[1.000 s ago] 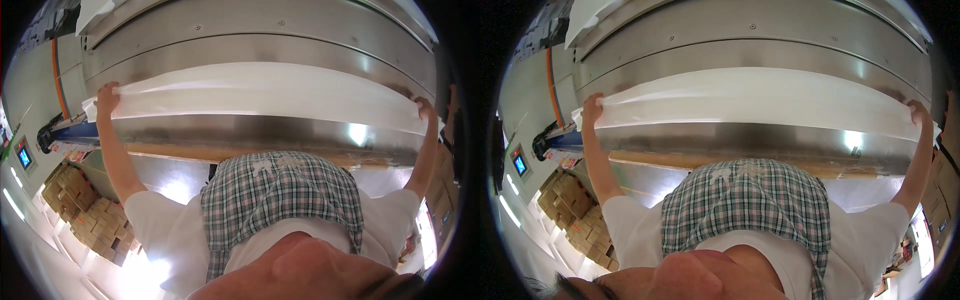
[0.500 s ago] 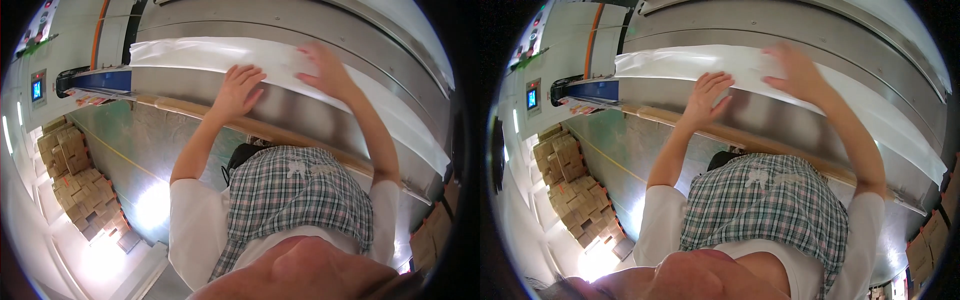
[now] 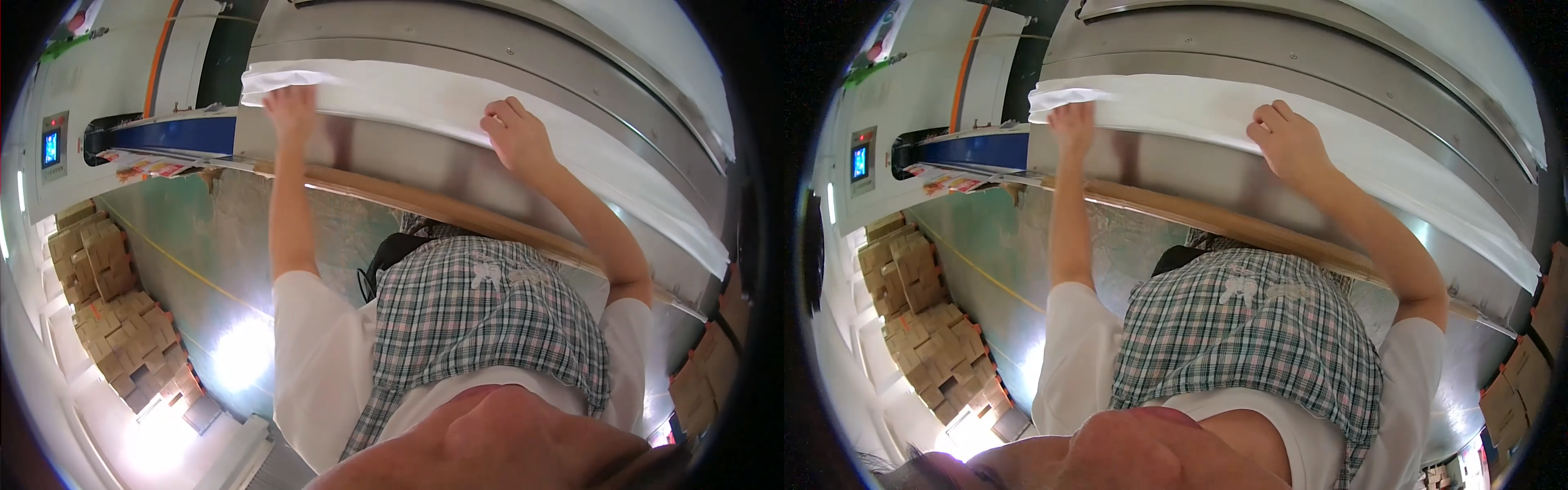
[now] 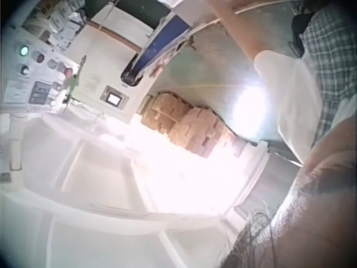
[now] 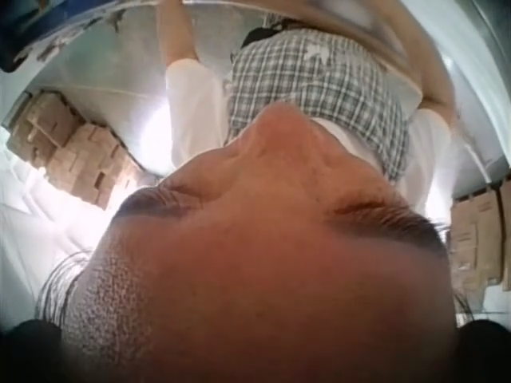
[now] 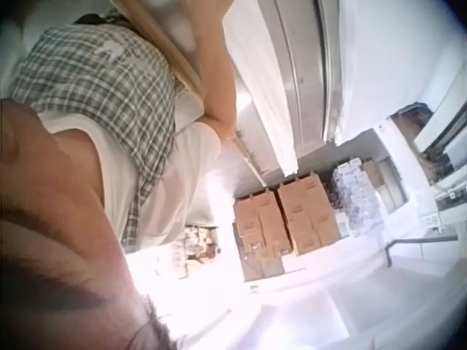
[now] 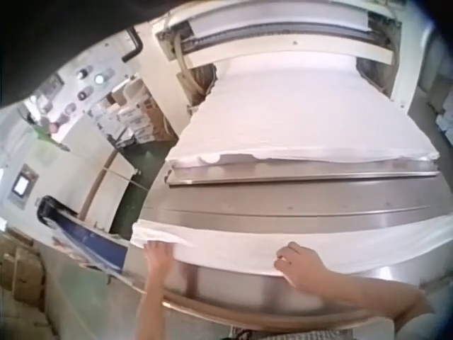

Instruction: Moving stacks of large paper sheets from a main pile onto a flat metal machine surface.

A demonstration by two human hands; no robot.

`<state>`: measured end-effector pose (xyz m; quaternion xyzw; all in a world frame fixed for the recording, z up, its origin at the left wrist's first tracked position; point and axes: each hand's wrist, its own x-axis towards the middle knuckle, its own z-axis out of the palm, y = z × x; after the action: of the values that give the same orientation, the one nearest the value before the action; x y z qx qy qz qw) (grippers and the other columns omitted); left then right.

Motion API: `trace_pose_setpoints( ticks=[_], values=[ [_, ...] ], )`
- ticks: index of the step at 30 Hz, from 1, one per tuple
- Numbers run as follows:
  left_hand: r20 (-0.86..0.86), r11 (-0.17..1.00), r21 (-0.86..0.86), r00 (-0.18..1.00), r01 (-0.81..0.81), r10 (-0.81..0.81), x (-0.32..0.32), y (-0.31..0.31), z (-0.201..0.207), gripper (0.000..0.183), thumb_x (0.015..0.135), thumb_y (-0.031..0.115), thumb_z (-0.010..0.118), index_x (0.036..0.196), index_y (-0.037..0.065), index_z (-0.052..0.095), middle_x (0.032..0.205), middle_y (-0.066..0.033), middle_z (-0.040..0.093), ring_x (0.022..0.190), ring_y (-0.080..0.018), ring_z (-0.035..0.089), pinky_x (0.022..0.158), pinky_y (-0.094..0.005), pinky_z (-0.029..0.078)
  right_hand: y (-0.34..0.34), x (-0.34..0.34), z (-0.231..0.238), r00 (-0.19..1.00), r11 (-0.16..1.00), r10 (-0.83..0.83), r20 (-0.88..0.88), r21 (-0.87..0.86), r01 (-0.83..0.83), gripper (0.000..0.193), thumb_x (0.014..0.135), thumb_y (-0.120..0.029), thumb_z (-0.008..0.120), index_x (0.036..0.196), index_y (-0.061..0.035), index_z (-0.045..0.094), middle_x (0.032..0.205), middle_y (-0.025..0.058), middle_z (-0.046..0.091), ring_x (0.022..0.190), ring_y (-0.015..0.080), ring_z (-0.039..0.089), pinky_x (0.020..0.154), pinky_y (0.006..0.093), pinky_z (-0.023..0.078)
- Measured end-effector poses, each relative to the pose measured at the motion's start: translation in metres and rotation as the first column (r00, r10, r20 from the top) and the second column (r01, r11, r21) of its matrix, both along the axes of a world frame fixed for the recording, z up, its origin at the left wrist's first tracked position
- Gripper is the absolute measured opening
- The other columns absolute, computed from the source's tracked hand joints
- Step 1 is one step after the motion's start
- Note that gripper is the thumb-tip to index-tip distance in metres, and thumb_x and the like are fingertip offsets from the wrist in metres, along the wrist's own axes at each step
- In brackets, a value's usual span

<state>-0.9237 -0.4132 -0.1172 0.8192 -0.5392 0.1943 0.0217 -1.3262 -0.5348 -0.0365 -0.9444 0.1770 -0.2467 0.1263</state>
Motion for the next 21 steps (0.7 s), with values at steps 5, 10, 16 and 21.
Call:
trace_pose_setpoints(
  ticks=[5, 10, 16, 21],
  values=[
    [0.011, 0.906, 0.039, 0.907, -0.422, 0.421, 0.091, 0.008, 0.049, 0.039, 0.082, 0.037, 0.049, 0.112, 0.011, 0.052, 0.121, -0.0142, 0.047, 0.110, -0.0350, 0.044, 0.086, -0.0555, 0.035, -0.002, -0.017, -0.008, 0.998, 1.000, -0.015, -0.056, 0.020, 0.016, 0.010, 0.064, -0.003, 0.057, 0.073, -0.0060, 0.052, 0.090, 0.0054, 0.053, 0.083, 0.0234, 0.050, 0.064, 0.0315, 0.047],
    [-0.353, 0.941, -0.288, 0.894, 0.177, -0.276, 0.030, -0.055, 0.105, 0.025, 0.078, 0.026, 0.057, 0.097, 0.011, 0.060, 0.098, -0.0143, 0.058, 0.094, -0.0331, 0.053, 0.079, -0.0409, 0.043, 0.001, -0.027, -0.011, 0.998, 0.999, -0.052, -0.046, -0.004, 0.052, 0.011, 0.064, -0.003, 0.058, 0.073, -0.0071, 0.054, 0.089, 0.0046, 0.053, 0.085, 0.0218, 0.050, 0.068, 0.0313, 0.047],
    [-0.445, 0.888, -0.078, 0.781, 0.454, -0.438, -0.148, -0.119, 0.074, 0.024, 0.080, 0.031, 0.055, 0.077, 0.009, 0.061, 0.084, -0.0163, 0.059, 0.080, -0.0351, 0.055, 0.071, -0.0455, 0.043, -0.003, -0.040, -0.008, 0.994, 0.995, -0.103, -0.035, 0.001, 0.103, 0.019, 0.063, -0.004, 0.057, 0.081, -0.0053, 0.053, 0.091, 0.0090, 0.054, 0.087, 0.0263, 0.050, 0.076, 0.0343, 0.043],
    [-0.469, 0.962, 0.078, 0.862, 0.261, -0.196, -0.158, -0.090, 0.057, 0.035, 0.086, 0.030, 0.046, 0.071, 0.002, 0.060, 0.072, -0.0178, 0.059, 0.072, -0.0356, 0.056, 0.068, -0.0468, 0.043, -0.004, -0.076, -0.015, 0.952, 0.956, -0.270, -0.142, 0.080, 0.283, 0.031, 0.061, -0.004, 0.060, 0.091, -0.0057, 0.052, 0.097, 0.0099, 0.051, 0.092, 0.0267, 0.048, 0.081, 0.0338, 0.043]
  ],
)
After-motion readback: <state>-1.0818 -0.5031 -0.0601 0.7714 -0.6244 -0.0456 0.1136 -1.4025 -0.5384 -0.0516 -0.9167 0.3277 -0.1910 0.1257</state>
